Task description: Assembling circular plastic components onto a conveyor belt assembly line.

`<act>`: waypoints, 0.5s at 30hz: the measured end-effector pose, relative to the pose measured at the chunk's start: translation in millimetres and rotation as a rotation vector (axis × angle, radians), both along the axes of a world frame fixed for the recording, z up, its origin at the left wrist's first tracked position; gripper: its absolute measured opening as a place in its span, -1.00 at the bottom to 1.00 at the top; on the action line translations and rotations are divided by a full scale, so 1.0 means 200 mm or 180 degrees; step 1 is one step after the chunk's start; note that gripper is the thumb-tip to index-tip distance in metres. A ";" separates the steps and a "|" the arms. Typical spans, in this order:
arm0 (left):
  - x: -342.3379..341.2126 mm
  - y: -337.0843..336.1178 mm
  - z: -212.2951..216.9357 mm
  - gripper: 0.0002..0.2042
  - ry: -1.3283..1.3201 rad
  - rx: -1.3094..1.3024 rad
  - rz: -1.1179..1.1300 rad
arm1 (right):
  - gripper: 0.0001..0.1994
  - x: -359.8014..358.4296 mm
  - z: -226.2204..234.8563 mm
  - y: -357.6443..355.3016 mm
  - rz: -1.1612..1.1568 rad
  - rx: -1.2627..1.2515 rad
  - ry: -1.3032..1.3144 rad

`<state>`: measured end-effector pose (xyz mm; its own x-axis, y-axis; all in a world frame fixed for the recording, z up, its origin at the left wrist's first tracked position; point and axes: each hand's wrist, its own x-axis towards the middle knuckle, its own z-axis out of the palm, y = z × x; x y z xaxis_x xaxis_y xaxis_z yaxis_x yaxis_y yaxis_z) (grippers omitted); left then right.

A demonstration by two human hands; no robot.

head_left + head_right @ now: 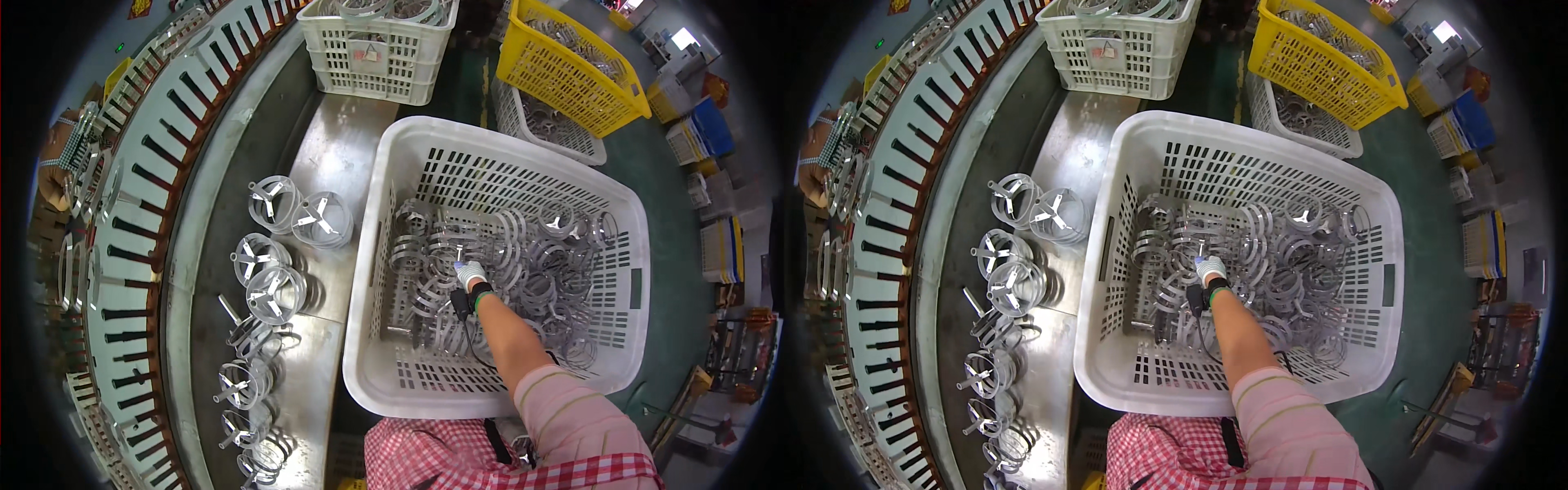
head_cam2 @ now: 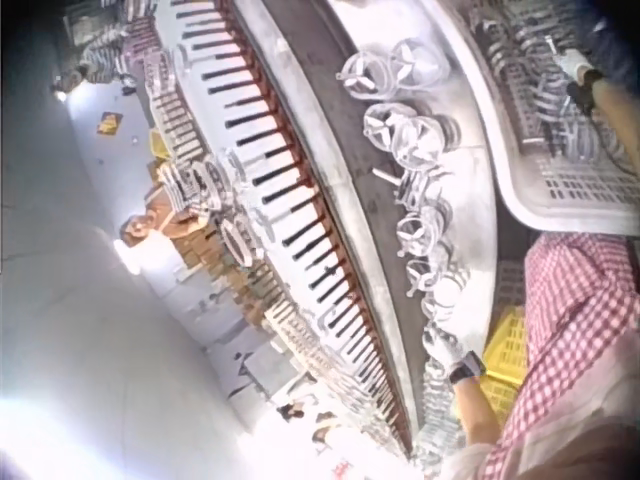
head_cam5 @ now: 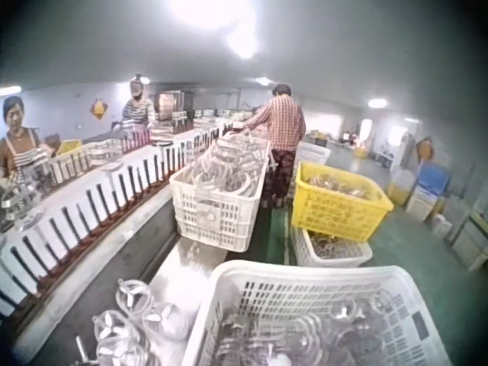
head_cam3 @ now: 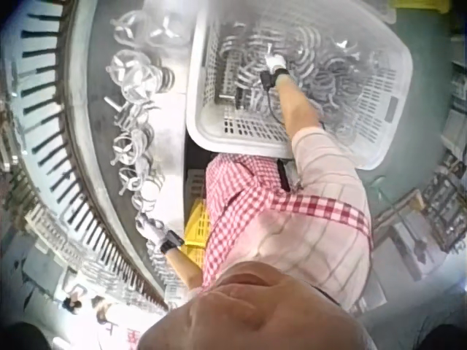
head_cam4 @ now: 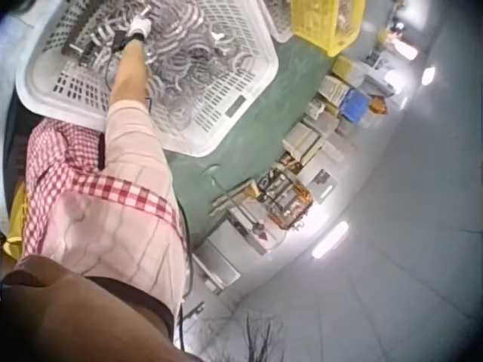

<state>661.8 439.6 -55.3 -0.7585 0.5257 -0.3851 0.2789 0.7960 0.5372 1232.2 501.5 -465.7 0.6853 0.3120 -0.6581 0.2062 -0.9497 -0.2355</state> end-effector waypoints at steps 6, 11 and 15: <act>0.02 -0.10 -0.11 -0.72 -0.0005 0.0558 -0.0268 | -0.52 0.13 -0.10 -0.03 0.0273 0.0168 -0.0166; 0.52 0.11 -0.10 -0.72 -0.1051 0.0110 -0.1435 | -0.66 0.27 -0.09 -0.23 -0.1118 0.1945 0.0676; 0.92 0.25 -0.20 -0.63 -0.3109 -0.0062 -0.2182 | -0.61 -0.09 0.36 -0.18 -0.0955 0.2584 0.1380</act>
